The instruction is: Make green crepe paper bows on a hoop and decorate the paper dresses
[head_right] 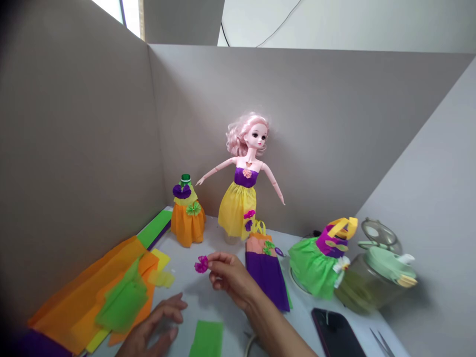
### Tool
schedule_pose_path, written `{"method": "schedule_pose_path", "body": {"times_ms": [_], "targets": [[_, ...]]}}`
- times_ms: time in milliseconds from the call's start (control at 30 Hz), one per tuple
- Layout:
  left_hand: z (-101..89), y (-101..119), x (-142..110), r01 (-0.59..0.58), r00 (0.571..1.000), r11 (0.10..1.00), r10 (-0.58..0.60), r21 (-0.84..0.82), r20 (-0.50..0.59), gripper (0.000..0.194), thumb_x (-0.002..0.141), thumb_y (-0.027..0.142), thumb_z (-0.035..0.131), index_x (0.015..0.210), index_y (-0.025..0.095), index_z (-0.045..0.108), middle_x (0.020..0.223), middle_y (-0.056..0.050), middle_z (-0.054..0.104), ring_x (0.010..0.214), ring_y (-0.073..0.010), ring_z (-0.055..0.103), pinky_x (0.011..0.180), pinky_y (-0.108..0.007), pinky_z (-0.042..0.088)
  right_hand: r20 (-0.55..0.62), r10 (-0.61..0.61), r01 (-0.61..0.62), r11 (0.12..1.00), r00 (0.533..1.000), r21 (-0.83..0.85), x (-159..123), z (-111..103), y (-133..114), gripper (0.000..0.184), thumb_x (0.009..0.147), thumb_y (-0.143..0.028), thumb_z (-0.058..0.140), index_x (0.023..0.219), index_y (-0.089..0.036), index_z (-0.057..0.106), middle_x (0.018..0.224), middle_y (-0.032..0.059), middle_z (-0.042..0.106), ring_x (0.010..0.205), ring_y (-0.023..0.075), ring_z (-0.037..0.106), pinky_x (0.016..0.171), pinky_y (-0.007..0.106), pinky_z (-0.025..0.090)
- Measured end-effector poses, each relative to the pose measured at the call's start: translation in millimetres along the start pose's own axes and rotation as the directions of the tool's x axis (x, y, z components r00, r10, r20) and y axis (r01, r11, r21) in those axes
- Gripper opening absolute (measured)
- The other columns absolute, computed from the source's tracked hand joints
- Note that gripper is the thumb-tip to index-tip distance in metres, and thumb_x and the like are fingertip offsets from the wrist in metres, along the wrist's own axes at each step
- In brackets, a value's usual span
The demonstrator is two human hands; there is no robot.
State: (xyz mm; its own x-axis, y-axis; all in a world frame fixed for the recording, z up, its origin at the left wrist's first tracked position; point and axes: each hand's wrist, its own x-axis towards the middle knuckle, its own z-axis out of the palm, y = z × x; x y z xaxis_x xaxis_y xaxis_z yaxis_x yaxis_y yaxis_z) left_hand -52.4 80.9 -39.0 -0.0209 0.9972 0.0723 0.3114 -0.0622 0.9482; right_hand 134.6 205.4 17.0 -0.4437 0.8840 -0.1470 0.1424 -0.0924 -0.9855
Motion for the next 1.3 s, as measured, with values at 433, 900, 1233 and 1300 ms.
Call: {"method": "schedule_pose_path", "body": {"times_ms": [433, 900, 1233, 1300], "targets": [[-14.2, 73, 19, 0.03, 0.998, 0.989, -0.021, -0.147, 0.064, 0.028, 0.079, 0.05, 0.06, 0.079, 0.023, 0.058, 0.122, -0.007, 0.06, 0.125, -0.0316, 0.046, 0.108, -0.048, 0.03, -0.038, -0.051, 0.063, 0.868, 0.998, 0.493, -52, 21, -29, 0.021, 0.069, -0.028, 0.077, 0.078, -0.015, 0.064, 0.058, -0.0038, 0.054, 0.046, 0.0048, 0.042, 0.045, 0.018, 0.034], [31.2, 124, 49, 0.116, 0.989, 0.65, -0.001, -0.751, 0.151, 0.015, 0.085, 0.036, 0.064, 0.092, 0.023, 0.067, 0.107, -0.001, 0.065, 0.106, -0.0175, 0.057, 0.096, -0.03, 0.045, 0.001, -0.919, 0.463, 0.198, 0.394, -0.864, -75, 1, -45, 0.024, 0.087, -0.007, 0.052, 0.104, -0.019, 0.064, 0.099, 0.0085, 0.067, 0.09, 0.0191, 0.064, 0.08, 0.03, 0.051], [25.2, 139, 91, -0.133, 0.96, 0.94, 0.201, -0.314, 0.194, 0.02, 0.086, 0.036, 0.056, 0.095, 0.02, 0.063, 0.097, -0.003, 0.066, 0.099, -0.0216, 0.058, 0.092, -0.033, 0.044, -0.248, -0.479, 0.388, 0.857, 0.842, -0.339, -69, -42, -87, 0.021, 0.085, -0.037, 0.062, 0.1, -0.021, 0.065, 0.095, 0.0054, 0.065, 0.081, 0.0192, 0.058, 0.072, 0.031, 0.047], [23.4, 145, 97, -0.177, 0.947, 0.954, 0.231, -0.24, 0.221, 0.021, 0.085, 0.036, 0.055, 0.097, 0.02, 0.062, 0.101, -0.004, 0.065, 0.099, -0.0221, 0.059, 0.09, -0.033, 0.045, -0.193, -0.431, 0.361, 0.879, 0.882, -0.313, -63, -49, -94, 0.024, 0.083, -0.038, 0.064, 0.098, -0.02, 0.066, 0.092, 0.0047, 0.066, 0.081, 0.0187, 0.057, 0.073, 0.03, 0.046]]}}
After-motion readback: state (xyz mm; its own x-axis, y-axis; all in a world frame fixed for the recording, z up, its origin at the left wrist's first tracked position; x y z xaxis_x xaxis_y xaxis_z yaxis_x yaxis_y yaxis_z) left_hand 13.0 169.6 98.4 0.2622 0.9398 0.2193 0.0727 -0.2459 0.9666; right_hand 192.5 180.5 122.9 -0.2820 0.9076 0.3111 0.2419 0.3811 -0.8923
